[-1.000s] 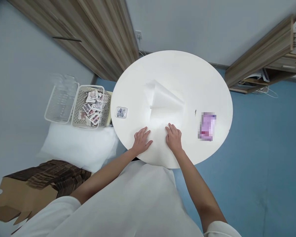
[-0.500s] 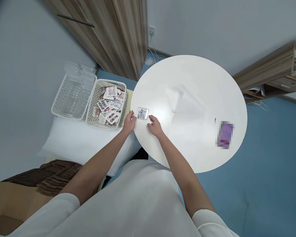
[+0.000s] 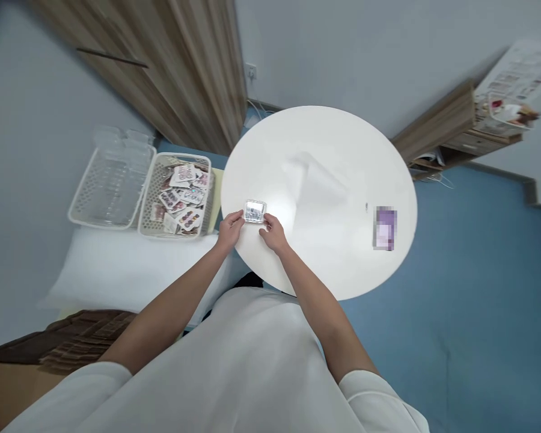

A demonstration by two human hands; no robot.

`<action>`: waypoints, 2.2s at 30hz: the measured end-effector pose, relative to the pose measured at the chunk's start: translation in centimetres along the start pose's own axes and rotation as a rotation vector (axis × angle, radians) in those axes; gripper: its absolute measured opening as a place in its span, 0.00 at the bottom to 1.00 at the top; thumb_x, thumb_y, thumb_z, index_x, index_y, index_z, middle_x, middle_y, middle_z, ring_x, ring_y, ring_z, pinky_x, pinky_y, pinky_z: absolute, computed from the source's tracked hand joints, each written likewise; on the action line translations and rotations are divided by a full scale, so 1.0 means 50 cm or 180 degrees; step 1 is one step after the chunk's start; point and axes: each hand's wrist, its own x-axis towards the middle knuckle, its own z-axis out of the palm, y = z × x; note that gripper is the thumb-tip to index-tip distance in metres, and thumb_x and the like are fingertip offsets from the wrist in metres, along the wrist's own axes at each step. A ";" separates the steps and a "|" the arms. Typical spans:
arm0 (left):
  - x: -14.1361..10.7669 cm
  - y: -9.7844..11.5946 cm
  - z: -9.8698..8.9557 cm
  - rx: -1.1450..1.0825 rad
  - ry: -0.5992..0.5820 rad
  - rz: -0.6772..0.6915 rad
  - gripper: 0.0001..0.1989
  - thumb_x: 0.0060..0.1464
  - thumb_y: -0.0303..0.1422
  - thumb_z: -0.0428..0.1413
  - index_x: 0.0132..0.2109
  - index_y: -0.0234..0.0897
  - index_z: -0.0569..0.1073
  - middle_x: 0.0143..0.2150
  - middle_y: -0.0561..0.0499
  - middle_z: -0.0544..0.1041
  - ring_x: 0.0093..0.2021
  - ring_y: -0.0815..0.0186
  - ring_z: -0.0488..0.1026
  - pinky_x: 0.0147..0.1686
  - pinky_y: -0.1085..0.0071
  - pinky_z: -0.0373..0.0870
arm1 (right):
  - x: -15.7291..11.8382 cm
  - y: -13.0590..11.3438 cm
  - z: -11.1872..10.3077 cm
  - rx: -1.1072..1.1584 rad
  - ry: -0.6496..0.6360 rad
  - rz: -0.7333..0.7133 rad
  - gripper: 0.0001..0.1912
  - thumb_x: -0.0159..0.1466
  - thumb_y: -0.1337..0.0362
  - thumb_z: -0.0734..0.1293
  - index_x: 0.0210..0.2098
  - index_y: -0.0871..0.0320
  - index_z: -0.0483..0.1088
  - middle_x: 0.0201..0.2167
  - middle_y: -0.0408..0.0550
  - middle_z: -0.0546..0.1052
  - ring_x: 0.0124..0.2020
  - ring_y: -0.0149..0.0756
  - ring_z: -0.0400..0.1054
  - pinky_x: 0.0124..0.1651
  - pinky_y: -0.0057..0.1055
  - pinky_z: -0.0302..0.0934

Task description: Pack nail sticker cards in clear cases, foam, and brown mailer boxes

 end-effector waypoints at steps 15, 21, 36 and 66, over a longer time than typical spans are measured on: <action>-0.240 0.035 0.301 0.0333 -0.1283 0.0241 0.18 0.48 0.27 0.50 0.48 0.37 0.70 0.48 0.47 0.69 0.45 0.67 0.68 0.47 0.70 0.65 | -0.263 0.213 -0.325 -0.0226 0.0357 -0.0220 0.27 0.51 0.71 0.59 0.52 0.55 0.61 0.55 0.50 0.60 0.49 0.36 0.63 0.55 0.39 0.57; -0.260 0.028 0.333 0.0798 -0.1049 0.0337 0.20 0.47 0.25 0.49 0.49 0.40 0.70 0.49 0.49 0.70 0.46 0.65 0.68 0.47 0.68 0.65 | -0.245 0.249 -0.344 -0.0380 0.0133 -0.0418 0.29 0.51 0.72 0.57 0.52 0.55 0.60 0.55 0.49 0.61 0.50 0.37 0.61 0.54 0.39 0.57; -0.286 -0.010 0.261 0.2519 -0.1539 0.1697 0.25 0.44 0.36 0.57 0.51 0.38 0.64 0.53 0.43 0.64 0.54 0.55 0.59 0.52 0.58 0.57 | -0.279 0.276 -0.341 -0.2737 0.0071 -0.1220 0.11 0.57 0.63 0.62 0.40 0.55 0.66 0.48 0.52 0.66 0.49 0.45 0.58 0.50 0.45 0.50; -0.209 -0.014 0.160 0.1846 -0.1730 0.1342 0.11 0.55 0.37 0.44 0.37 0.40 0.69 0.33 0.53 0.75 0.32 0.66 0.70 0.33 0.70 0.64 | -0.324 0.253 -0.289 -0.1971 0.1002 -0.0206 0.14 0.63 0.58 0.51 0.33 0.56 0.65 0.33 0.47 0.72 0.35 0.36 0.66 0.37 0.31 0.59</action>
